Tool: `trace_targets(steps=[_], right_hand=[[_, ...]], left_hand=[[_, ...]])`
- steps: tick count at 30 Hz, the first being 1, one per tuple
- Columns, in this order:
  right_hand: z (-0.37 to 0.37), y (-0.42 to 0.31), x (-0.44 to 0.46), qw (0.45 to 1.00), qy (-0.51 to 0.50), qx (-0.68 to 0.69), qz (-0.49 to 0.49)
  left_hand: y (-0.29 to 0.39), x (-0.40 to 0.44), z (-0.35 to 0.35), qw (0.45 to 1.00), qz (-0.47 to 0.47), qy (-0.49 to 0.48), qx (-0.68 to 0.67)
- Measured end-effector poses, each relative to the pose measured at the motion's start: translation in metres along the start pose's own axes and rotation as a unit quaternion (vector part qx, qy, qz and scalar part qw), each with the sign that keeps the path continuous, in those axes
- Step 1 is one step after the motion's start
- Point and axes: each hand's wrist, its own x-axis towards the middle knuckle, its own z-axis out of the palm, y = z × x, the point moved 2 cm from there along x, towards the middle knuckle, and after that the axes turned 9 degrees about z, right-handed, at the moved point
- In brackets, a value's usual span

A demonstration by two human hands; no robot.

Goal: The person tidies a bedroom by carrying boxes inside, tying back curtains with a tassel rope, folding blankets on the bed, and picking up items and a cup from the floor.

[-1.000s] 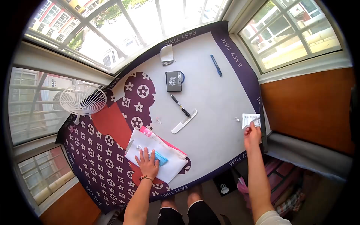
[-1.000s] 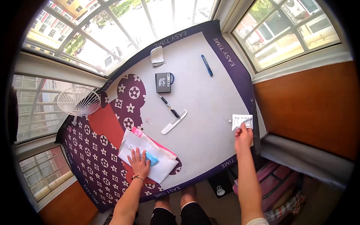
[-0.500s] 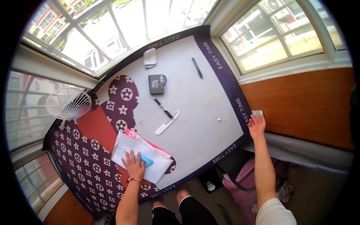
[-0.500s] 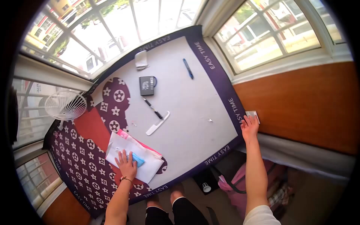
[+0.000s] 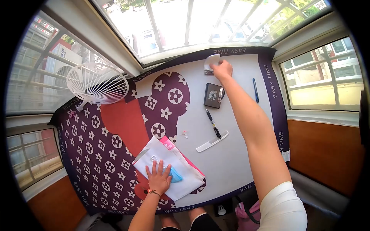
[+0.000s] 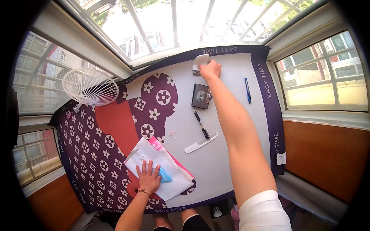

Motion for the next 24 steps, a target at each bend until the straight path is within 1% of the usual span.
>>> trace_targets(steps=[3,5,6,7,8,10,11,12,13,14,16,17,18,19,20,21,23,24], right_hand=[[-0.017,-0.012,-0.007,0.987,-0.094,0.118,0.056],[-0.031,-0.018,-0.035,0.943,-0.139,0.301,-0.003],[-0.047,-0.016,-0.069,0.889,-0.270,0.370,0.001],[-0.062,-0.006,-0.116,0.816,-0.398,0.417,0.035],[-0.078,0.005,-0.172,0.785,-0.477,0.390,0.062],[-0.062,0.056,-0.278,0.722,-0.618,0.297,0.093],[-0.054,0.077,-0.330,0.741,-0.624,0.221,0.115],[-0.024,0.115,-0.378,0.790,-0.580,0.195,0.006],[-0.009,0.133,-0.404,0.839,-0.523,0.142,-0.042],[-0.001,0.142,-0.419,0.879,-0.461,0.086,-0.089],[0.001,0.141,-0.431,0.923,-0.357,0.053,-0.135],[-0.001,0.142,-0.438,0.939,-0.306,0.035,-0.155],[-0.002,0.141,-0.443,0.940,-0.305,0.028,-0.149],[-0.004,0.139,-0.441,0.942,-0.302,0.021,-0.144],[-0.005,0.135,-0.438,0.944,-0.299,0.013,-0.141],[-0.004,0.134,-0.436,0.943,-0.306,0.001,-0.131],[-0.006,0.130,-0.434,0.940,-0.322,-0.024,-0.110],[-0.006,0.128,-0.435,0.940,-0.322,-0.028,-0.107]], left_hand=[[-0.003,0.000,0.002,1.000,0.000,0.012,0.005],[0.002,-0.003,-0.001,1.000,-0.002,0.010,-0.004],[0.002,-0.004,-0.005,1.000,-0.002,0.010,-0.007],[0.000,0.000,-0.007,1.000,0.001,0.014,-0.008],[0.001,0.003,-0.009,1.000,-0.004,0.014,-0.012],[0.005,0.001,-0.015,1.000,-0.008,0.004,-0.018],[0.006,0.002,-0.018,1.000,-0.013,-0.001,-0.010],[0.008,0.002,-0.020,1.000,-0.018,-0.008,0.000],[0.008,0.002,-0.020,1.000,-0.022,-0.015,0.009],[0.007,-0.003,-0.021,0.999,-0.051,0.015,-0.009],[0.005,-0.014,-0.031,0.990,-0.111,0.077,-0.047],[0.006,-0.022,-0.039,0.980,-0.135,0.138,0.048],[0.004,-0.026,-0.038,0.943,-0.237,0.203,-0.113],[0.004,-0.026,-0.035,0.866,-0.329,0.262,-0.270],[0.005,-0.028,-0.031,0.752,-0.409,0.310,-0.415],[0.000,-0.025,-0.025,0.768,-0.424,0.290,-0.383],[0.001,-0.027,-0.011,0.711,-0.418,0.280,-0.492],[0.006,-0.020,-0.016,0.678,-0.412,0.273,-0.544]])
